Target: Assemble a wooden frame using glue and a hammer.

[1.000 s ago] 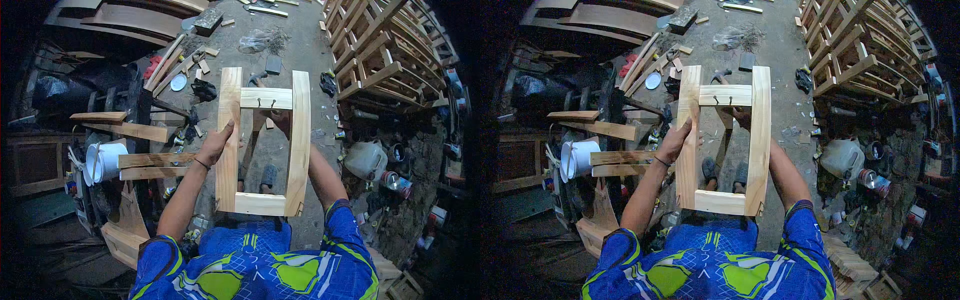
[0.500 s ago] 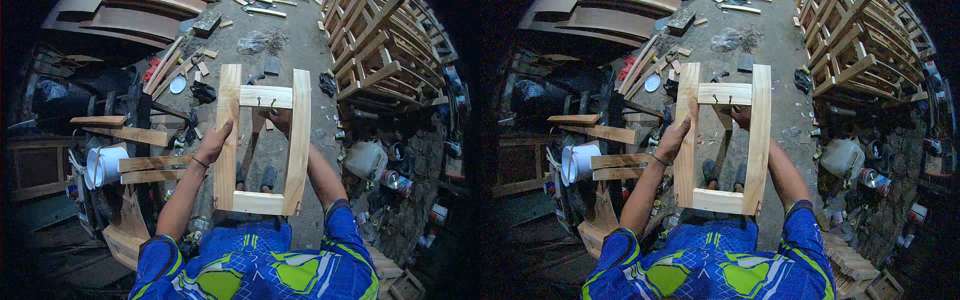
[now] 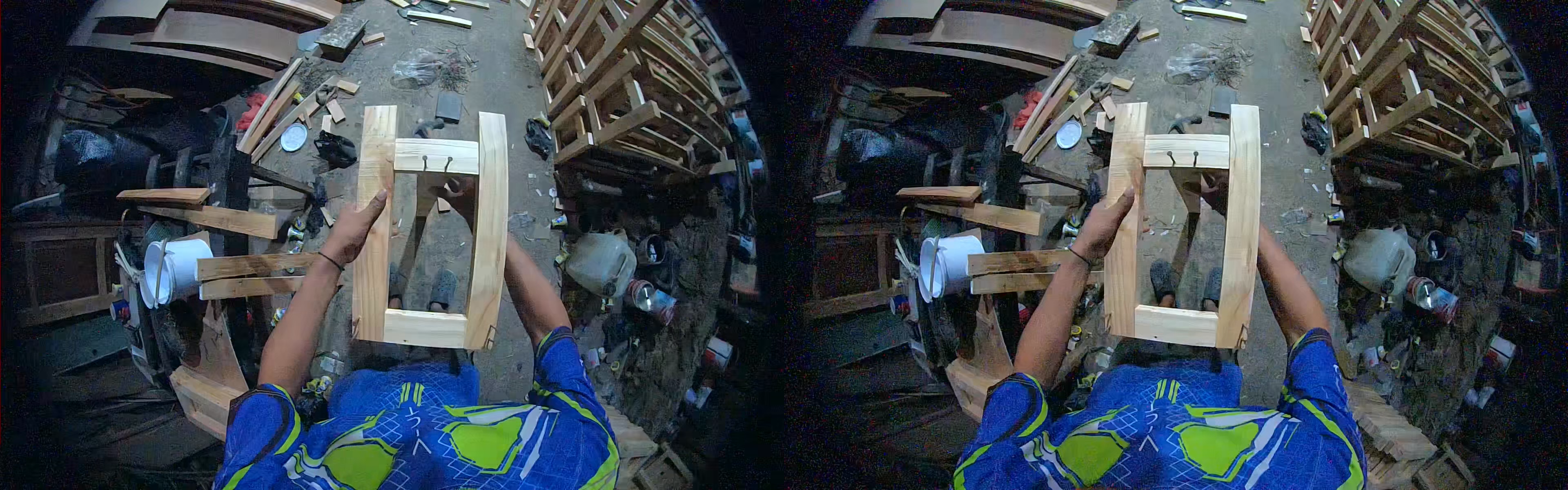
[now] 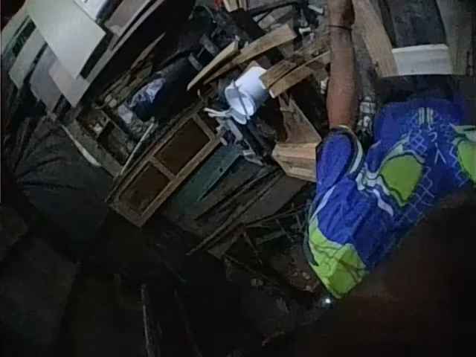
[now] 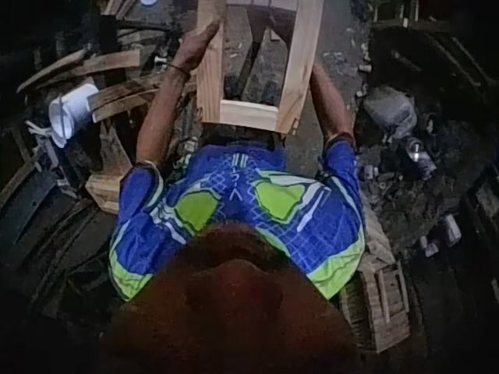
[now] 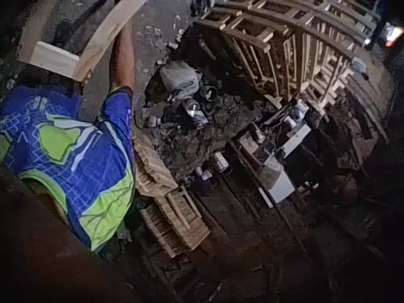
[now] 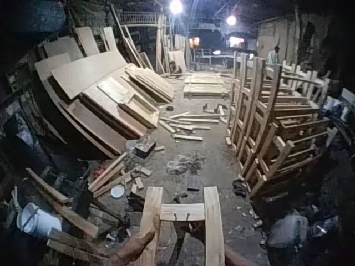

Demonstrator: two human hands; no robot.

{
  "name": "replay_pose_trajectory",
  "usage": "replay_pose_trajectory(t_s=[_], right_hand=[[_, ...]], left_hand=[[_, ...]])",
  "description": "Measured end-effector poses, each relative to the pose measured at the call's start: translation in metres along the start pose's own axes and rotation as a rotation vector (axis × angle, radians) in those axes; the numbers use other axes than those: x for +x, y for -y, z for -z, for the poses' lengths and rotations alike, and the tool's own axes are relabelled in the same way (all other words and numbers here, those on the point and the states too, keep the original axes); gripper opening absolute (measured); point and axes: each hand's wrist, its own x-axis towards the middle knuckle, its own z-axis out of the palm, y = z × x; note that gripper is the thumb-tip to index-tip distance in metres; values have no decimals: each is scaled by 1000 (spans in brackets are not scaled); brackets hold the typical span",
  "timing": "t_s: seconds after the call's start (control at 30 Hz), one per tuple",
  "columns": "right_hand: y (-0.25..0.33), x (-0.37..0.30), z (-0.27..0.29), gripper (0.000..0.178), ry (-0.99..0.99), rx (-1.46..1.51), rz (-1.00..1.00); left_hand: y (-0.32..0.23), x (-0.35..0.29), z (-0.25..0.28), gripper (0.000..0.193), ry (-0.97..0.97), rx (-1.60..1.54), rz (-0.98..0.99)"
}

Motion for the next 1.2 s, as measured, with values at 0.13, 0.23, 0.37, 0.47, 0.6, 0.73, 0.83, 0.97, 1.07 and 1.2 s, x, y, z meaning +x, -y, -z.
replay_pose_trajectory(t_s=[0.13, 0.23, 0.37, 0.47, 0.6, 0.73, 0.83, 0.97, 1.07, 1.2], right_hand=[[2, -11, -2, 46, -22, 32, -32], [4, -17, -4, 46, -36, 44, -43], [5, -22, -6, 47, -51, 64, -51], [6, -24, -7, 47, -57, 70, -52], [6, -27, -8, 47, -74, 79, -61], [5, -28, -10, 47, -79, 85, -68], [6, -28, -12, 47, -76, 91, -74], [7, -28, -14, 47, -72, 99, -77], [9, -29, -15, 47, -81, 99, -79], [10, -30, -17, 47, -83, 109, -86]], left_hand=[[-3, -2, -1, 50, -44, 60, 3], [-5, -3, 0, 50, 16, -18, 42], [-6, -4, 3, 52, 7, 47, 102], [-8, -5, 3, 55, 9, 46, 110], [-9, -7, 3, 58, 25, 57, 111], [-7, -9, 3, 59, -5, 136, 33], [-6, -8, 6, 60, 29, 91, 66], [-5, -8, 10, 61, 33, 108, 126], [-6, -8, 10, 59, 35, 129, 110], [-6, -13, 8, 56, 13, 83, 113]])
